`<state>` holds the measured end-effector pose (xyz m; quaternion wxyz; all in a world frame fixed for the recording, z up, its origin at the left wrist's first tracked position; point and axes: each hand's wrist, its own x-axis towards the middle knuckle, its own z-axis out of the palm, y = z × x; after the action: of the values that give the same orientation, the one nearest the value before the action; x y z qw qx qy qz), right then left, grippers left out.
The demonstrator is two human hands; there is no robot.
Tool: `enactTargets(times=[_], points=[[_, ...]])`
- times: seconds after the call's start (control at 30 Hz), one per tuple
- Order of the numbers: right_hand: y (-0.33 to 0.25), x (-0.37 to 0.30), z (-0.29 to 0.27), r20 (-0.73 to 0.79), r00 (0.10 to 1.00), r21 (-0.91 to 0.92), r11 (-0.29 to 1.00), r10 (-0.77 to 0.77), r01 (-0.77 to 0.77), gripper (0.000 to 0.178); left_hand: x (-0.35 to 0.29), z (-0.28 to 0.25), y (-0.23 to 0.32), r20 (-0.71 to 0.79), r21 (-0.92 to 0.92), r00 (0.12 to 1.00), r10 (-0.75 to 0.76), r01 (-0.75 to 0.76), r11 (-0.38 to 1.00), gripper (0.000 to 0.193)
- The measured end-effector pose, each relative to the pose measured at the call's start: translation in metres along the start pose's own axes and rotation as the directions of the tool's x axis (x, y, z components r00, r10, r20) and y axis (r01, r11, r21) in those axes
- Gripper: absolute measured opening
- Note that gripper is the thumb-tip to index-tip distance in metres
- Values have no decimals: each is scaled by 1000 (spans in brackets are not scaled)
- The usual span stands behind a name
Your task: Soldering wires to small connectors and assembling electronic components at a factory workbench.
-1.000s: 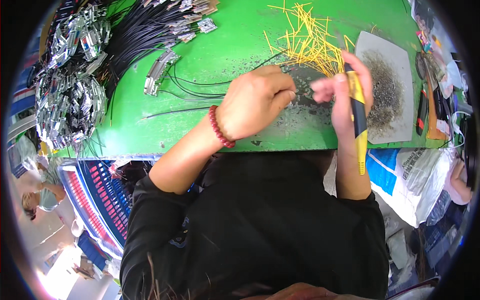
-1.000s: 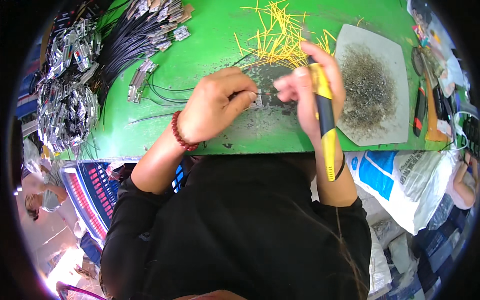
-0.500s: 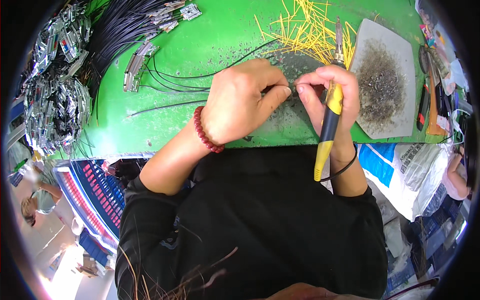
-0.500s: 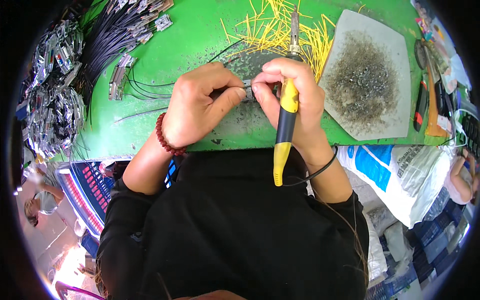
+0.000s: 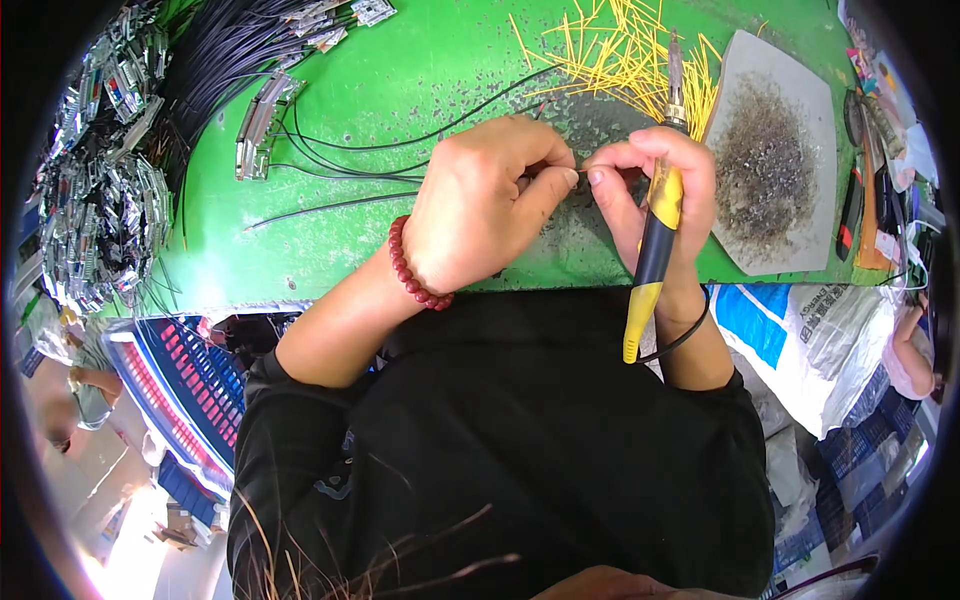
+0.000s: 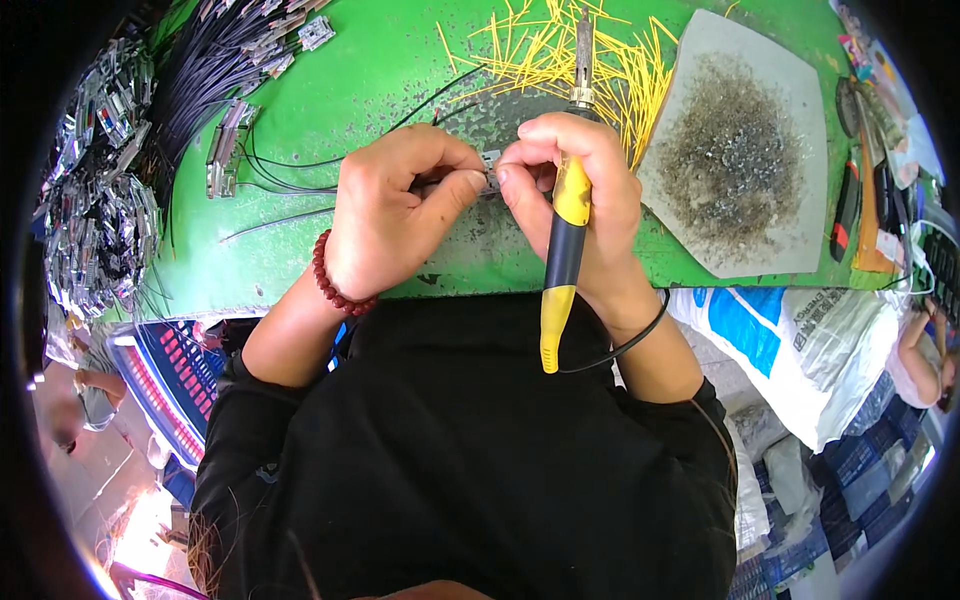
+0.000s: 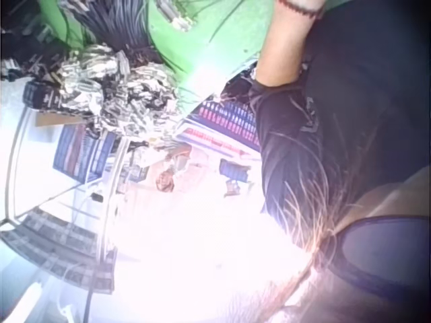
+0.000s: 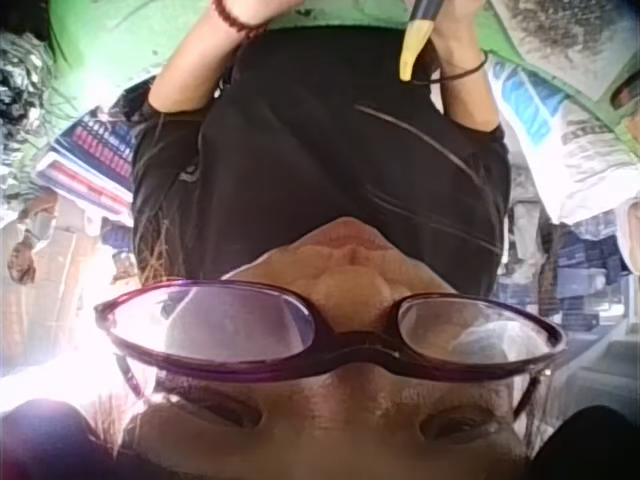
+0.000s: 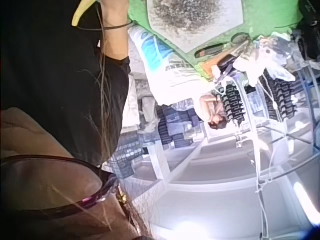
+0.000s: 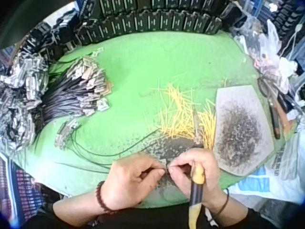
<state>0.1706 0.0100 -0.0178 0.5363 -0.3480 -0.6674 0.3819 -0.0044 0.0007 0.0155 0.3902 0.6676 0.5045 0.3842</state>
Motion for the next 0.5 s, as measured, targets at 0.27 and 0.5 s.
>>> enactTargets(times=[0.27, 0.5], points=[[3, -5, -2, -21, 1000, 28, 999, 16, -15, 41, -3, 2, -4, -34, 81, 998, 49, -46, 996, 6], [-1, -12, -7, -9, 999, -28, 999, -34, 34, 46, -3, 4, -3, -67, 128, 995, 76, -67, 990, 7]])
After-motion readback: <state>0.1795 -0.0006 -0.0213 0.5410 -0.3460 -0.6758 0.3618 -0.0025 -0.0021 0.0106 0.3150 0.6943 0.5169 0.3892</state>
